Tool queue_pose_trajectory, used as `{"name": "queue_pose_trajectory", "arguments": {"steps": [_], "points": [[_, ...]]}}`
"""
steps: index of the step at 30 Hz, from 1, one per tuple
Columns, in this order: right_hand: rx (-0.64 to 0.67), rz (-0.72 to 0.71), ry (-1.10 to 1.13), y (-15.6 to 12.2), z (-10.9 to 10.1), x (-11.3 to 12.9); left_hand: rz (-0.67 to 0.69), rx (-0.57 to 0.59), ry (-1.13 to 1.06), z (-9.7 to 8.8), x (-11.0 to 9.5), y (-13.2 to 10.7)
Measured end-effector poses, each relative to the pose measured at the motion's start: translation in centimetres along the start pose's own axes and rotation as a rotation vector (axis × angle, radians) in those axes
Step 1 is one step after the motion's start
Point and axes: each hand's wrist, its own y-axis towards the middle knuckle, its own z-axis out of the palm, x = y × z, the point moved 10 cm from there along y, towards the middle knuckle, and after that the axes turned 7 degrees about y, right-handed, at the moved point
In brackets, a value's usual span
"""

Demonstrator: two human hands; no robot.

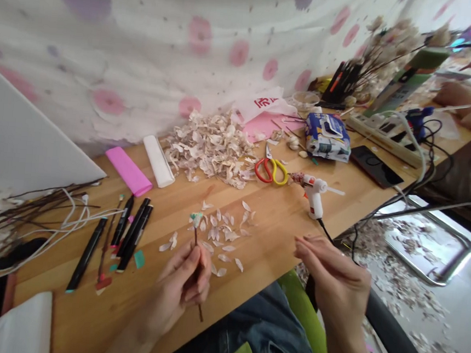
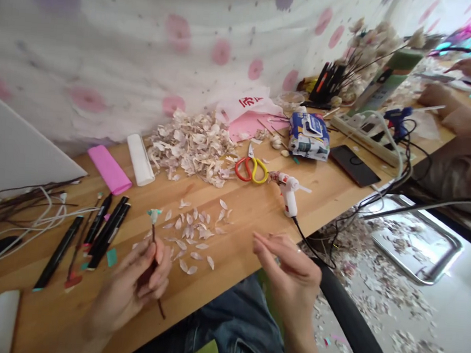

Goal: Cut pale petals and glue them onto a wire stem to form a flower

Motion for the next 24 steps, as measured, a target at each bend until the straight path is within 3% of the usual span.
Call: {"name": "queue_pose_trajectory", "arguments": {"steps": [5, 7, 12, 17, 24], "points": [[-0.264, 0.178, 0.023, 0.6, -3.6, -3.0, 0.048, 0.117, -0.070, -0.5, 0.9, 0.5], [-0.307, 0.211, 0.046, 0.7, -4.2, -3.6, 0.058, 0.186, -0.083, -0.6, 1.5, 0.6], [-0.184, 0.175, 0.077, 1.4, -2.5, -3.3, 0.016, 0.241, -0.076, -1.3, 3.4, 0.6], [-0.127, 0.174, 0.004, 1.6, -0.4, -3.2, -0.070, 0.275, -0.245, -1.8, 5.3, 0.7], [-0.135, 0.167, -0.089, 1.9, 0.3, -3.4, -0.066, 0.314, -0.450, -3.1, 4.8, 0.9]]}}
